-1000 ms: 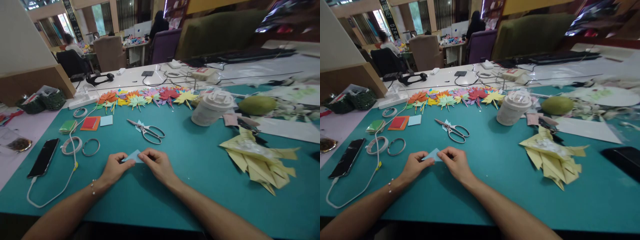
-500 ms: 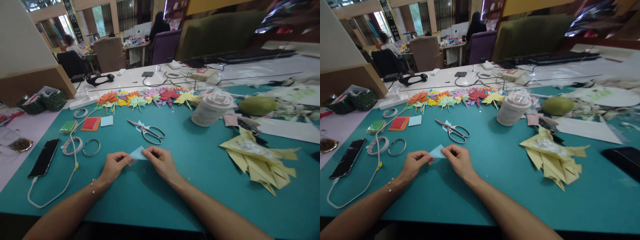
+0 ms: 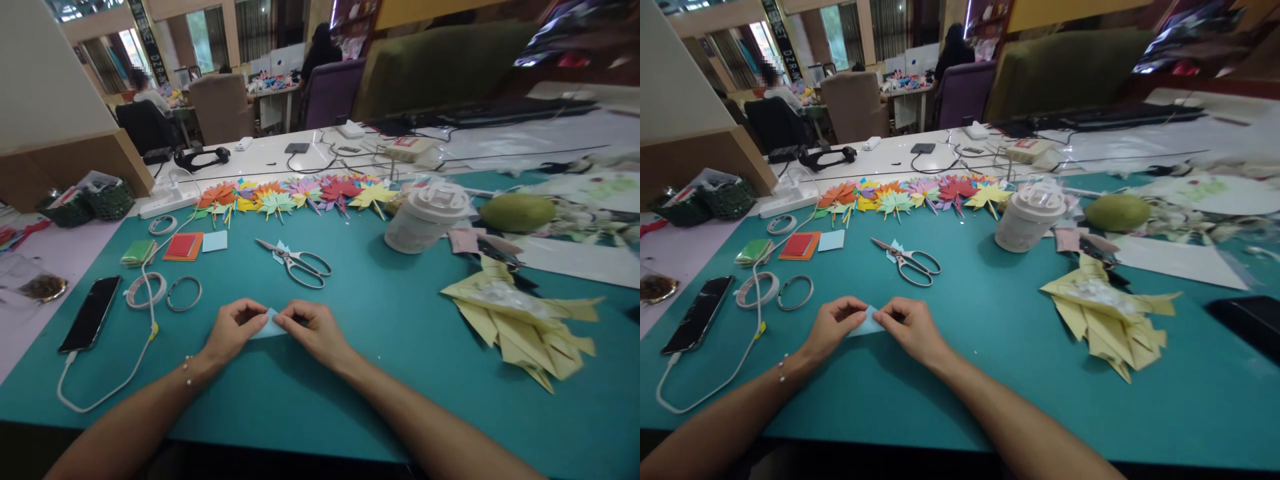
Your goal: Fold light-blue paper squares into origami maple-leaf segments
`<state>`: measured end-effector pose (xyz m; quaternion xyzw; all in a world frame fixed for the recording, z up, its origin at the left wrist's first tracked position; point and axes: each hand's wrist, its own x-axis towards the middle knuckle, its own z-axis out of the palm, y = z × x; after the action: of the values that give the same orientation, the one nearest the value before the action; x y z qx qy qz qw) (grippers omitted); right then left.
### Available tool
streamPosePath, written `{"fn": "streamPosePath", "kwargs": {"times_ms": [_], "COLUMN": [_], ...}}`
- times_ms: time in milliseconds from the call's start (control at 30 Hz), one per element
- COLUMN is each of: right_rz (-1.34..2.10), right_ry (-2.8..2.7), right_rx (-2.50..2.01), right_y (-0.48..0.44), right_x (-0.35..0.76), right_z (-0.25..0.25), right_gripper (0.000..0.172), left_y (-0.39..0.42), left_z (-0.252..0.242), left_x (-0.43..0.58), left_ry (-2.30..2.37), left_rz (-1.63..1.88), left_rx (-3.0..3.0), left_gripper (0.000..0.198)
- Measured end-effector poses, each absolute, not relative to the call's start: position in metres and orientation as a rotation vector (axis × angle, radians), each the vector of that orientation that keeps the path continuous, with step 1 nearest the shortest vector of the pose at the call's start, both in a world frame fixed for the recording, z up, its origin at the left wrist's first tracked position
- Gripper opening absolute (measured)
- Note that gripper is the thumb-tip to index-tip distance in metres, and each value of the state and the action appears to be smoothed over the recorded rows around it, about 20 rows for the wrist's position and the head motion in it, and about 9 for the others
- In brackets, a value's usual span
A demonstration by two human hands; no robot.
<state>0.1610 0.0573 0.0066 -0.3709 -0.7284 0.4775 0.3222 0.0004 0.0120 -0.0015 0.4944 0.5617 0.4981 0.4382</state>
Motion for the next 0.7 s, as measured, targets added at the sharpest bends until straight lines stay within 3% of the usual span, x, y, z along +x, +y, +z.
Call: {"fn": "streamPosePath", "kwargs": {"times_ms": [333, 700], "right_rz": [1.242, 1.535], "right_ry": [-1.956, -1.762], "right_rx": [-0.929, -1.003], "right_y": [0.0553, 0.054], "right_x": [0.1592, 0.1594], "right_z": [-0.0004, 0.0072], "right_gripper": [0.023, 0.019], "left_y": [0.0109, 0.0109], "left_z": [-0.0058, -0.0053], "left_x": [-0.0005, -0.0004], "left_ry": [1.394, 1.349], "left_rz": [1.27, 1.367], "left_rx": [1.313, 1.08], "left_gripper": [0.013, 0.017]}}
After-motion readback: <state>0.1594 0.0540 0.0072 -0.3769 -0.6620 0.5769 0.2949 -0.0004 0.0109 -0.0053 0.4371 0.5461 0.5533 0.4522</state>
